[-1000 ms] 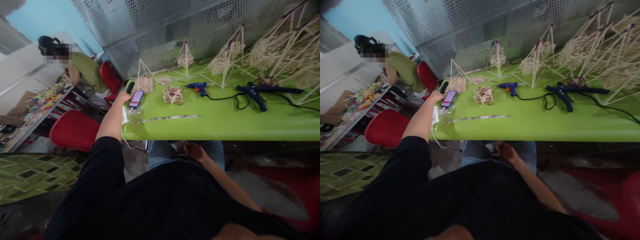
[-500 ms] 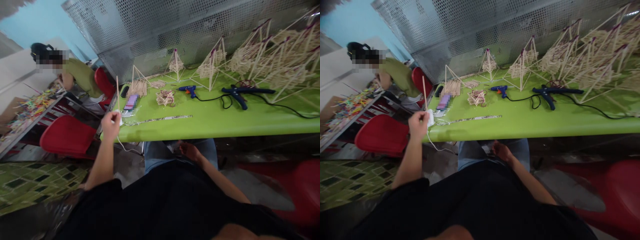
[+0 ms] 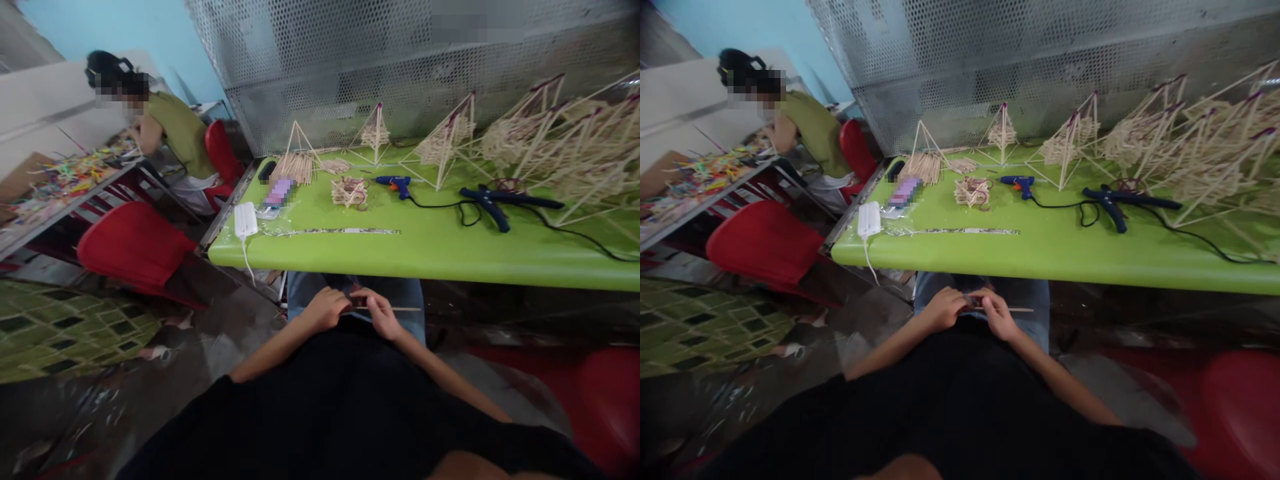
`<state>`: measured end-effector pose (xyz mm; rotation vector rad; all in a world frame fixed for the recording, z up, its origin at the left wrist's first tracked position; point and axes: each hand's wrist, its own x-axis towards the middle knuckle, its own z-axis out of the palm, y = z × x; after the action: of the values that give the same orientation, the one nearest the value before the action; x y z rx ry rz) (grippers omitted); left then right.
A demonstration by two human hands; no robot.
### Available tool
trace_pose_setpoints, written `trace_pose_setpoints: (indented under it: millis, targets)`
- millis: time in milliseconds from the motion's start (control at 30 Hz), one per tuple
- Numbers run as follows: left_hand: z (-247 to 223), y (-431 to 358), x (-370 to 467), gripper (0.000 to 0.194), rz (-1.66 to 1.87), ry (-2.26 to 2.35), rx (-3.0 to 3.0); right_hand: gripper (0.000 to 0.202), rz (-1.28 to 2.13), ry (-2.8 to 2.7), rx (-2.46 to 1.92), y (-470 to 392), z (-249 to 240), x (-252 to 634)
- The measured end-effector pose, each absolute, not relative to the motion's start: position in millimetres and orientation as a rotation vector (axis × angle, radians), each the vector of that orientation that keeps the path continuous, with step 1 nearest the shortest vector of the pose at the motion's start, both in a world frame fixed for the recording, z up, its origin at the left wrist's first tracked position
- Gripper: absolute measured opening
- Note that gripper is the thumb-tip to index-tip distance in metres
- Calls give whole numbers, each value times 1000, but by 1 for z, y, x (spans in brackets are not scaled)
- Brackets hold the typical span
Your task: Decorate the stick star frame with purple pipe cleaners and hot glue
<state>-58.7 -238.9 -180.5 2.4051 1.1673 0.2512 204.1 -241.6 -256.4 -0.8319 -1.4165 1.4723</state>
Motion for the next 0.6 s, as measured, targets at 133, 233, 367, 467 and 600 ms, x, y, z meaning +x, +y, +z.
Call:
trace_pose_setpoints:
  millis: [133, 233, 367, 467, 600]
  targets:
    - [-179, -224, -40, 34, 307, 1136, 2493, 43, 1365, -1309, -912, -236, -270, 217]
    - [-185, -231, -39, 37, 478, 1203, 2514, 40, 1260, -1245, -950, -245, -274, 232]
    - [-164, -218, -73, 31, 861, 1307, 2510, 33, 1075, -1174, -947, -264, -260, 261]
    - [-106, -145, -111, 42, 1235, 1468, 2416, 41, 904, -1131, -891, -265, -234, 280]
    - [-2, 20, -152, 27, 1609, 1613, 2189, 48, 670, -1034, -774, -244, -192, 283]
